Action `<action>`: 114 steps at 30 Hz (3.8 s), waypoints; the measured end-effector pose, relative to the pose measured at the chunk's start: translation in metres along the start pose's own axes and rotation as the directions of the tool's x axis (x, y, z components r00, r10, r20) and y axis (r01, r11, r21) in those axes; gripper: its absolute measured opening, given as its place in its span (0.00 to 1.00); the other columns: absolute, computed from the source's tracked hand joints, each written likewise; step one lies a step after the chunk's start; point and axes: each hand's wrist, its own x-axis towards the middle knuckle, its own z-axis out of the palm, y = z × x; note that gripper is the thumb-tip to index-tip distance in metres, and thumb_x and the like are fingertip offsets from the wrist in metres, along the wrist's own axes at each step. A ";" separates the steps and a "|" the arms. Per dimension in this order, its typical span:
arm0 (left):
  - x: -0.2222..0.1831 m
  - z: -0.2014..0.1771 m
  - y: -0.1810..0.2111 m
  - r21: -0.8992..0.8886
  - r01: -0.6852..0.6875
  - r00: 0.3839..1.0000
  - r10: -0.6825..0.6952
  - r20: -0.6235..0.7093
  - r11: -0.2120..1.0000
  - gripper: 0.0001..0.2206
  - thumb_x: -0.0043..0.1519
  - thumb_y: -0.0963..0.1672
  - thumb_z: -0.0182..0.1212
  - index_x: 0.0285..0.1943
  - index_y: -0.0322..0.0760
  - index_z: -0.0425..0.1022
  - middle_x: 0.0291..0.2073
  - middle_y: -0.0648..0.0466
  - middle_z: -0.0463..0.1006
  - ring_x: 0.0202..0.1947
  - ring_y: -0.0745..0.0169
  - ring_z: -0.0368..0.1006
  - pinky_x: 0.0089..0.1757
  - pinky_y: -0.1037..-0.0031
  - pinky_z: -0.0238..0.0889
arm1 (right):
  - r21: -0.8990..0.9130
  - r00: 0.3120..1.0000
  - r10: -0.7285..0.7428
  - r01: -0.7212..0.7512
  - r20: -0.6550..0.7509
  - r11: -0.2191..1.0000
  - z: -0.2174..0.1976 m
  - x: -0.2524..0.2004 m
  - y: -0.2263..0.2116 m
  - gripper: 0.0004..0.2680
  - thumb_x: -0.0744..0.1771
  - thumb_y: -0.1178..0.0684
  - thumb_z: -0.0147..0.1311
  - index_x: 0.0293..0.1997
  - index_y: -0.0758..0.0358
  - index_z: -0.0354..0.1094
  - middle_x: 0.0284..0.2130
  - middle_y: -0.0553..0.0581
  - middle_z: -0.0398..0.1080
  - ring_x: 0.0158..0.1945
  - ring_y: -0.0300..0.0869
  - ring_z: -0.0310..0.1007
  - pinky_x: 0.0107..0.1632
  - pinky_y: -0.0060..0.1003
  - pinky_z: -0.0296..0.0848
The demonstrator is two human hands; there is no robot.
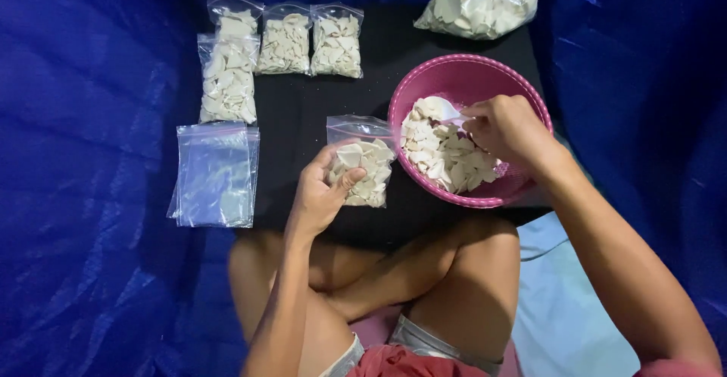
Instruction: Packaging small white food pieces from a bowl into individual plastic bags using a spoon and hands.
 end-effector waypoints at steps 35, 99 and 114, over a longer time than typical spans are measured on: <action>-0.005 -0.008 0.001 0.019 0.018 0.999 -0.019 0.044 1.000 0.23 0.59 0.46 0.71 0.62 0.33 0.72 0.49 0.40 0.80 0.55 0.50 0.73 0.56 0.52 0.66 | 0.011 0.933 -0.353 0.353 0.078 0.936 -0.070 -0.027 -0.141 0.05 0.67 0.54 0.57 0.42 0.53 0.79 0.38 0.57 0.80 0.45 0.57 0.81 0.44 0.52 0.78; -0.002 -0.010 -0.002 -0.198 -0.020 0.998 0.031 0.052 0.980 0.19 0.61 0.39 0.64 0.61 0.27 0.69 0.45 0.48 0.79 0.37 0.70 0.73 0.37 0.82 0.69 | 0.016 0.775 -0.607 0.619 -0.175 0.786 -0.062 -0.016 -0.130 0.09 0.63 0.61 0.59 0.46 0.64 0.79 0.37 0.58 0.80 0.31 0.53 0.78 0.32 0.46 0.74; 0.002 -0.016 -0.033 -0.648 -0.081 0.997 0.074 -0.039 0.758 0.18 0.67 0.38 0.58 0.67 0.31 0.65 0.53 0.48 0.78 0.46 0.68 0.76 0.48 0.80 0.70 | -0.213 0.937 -0.274 0.228 -0.217 0.950 -0.069 -0.024 -0.047 0.10 0.68 0.57 0.52 0.51 0.60 0.79 0.40 0.62 0.79 0.33 0.61 0.76 0.33 0.51 0.74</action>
